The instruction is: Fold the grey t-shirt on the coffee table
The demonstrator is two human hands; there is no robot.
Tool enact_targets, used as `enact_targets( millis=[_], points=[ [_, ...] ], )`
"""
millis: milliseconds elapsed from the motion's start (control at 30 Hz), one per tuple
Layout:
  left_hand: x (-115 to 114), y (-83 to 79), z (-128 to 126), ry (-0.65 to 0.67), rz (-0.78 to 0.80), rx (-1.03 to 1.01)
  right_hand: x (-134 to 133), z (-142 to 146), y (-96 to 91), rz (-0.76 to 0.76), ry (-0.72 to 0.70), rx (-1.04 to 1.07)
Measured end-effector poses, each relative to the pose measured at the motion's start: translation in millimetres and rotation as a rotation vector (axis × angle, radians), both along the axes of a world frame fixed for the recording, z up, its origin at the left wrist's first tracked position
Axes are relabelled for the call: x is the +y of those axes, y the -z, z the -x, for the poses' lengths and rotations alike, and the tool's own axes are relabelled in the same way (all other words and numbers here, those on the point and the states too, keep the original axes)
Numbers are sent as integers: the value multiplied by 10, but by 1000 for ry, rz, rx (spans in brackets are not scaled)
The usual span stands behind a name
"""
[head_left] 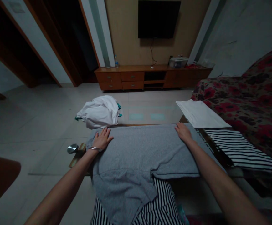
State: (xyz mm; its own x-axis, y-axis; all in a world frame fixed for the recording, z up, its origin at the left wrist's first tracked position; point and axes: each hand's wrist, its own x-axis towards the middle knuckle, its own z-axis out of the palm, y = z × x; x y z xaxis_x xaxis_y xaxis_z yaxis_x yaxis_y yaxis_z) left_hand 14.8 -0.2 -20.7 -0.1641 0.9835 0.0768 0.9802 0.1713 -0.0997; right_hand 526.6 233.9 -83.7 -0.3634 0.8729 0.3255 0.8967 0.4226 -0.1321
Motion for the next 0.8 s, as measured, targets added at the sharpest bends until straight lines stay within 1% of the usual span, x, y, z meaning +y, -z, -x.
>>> enact_targets(
  millis=[67,133,200,233,300,333,367,433,467,500,533,567,600,667,733,800],
  points=[
    [-85,-35,179,-27,15,-14,78,-259,36,-12,22,-14],
    [-148,-114,289,-25,53,-48,89,-387,17,-12,29,-18],
    [-202,-233,286,-27,91,-82,-10,-357,-68,-37,54,-6],
    [-233,-300,235,-35,93,-85,-115,-283,-129,-58,67,3],
    [-324,-418,48,-43,54,-54,-442,-39,-258,-91,49,17],
    [-389,-459,-70,-28,23,-26,-652,113,-311,-91,5,22],
    [-469,-482,-188,2,-3,1,-877,265,-347,-74,-68,27],
    [-663,-468,-373,68,-6,28,-1320,507,-355,-18,-246,50],
    [-771,-434,-419,82,13,27,-1509,562,-327,5,-301,66],
    [-879,-387,-427,82,36,22,-1661,556,-284,23,-332,81],
    [-984,-334,-398,74,58,13,-1772,486,-230,33,-338,91],
    [-1081,-282,-339,60,72,4,-1838,355,-169,35,-321,97],
    [-1168,-236,-257,48,80,-5,-1863,172,-108,31,-292,97],
    [-1305,-182,-70,53,93,-21,-1825,-285,3,7,-211,102],
    [-1392,-188,74,70,115,-41,-1756,-759,75,-35,-128,126],
    [-1448,-243,111,72,104,-48,-1753,-1156,83,-76,-57,156]
  ],
)
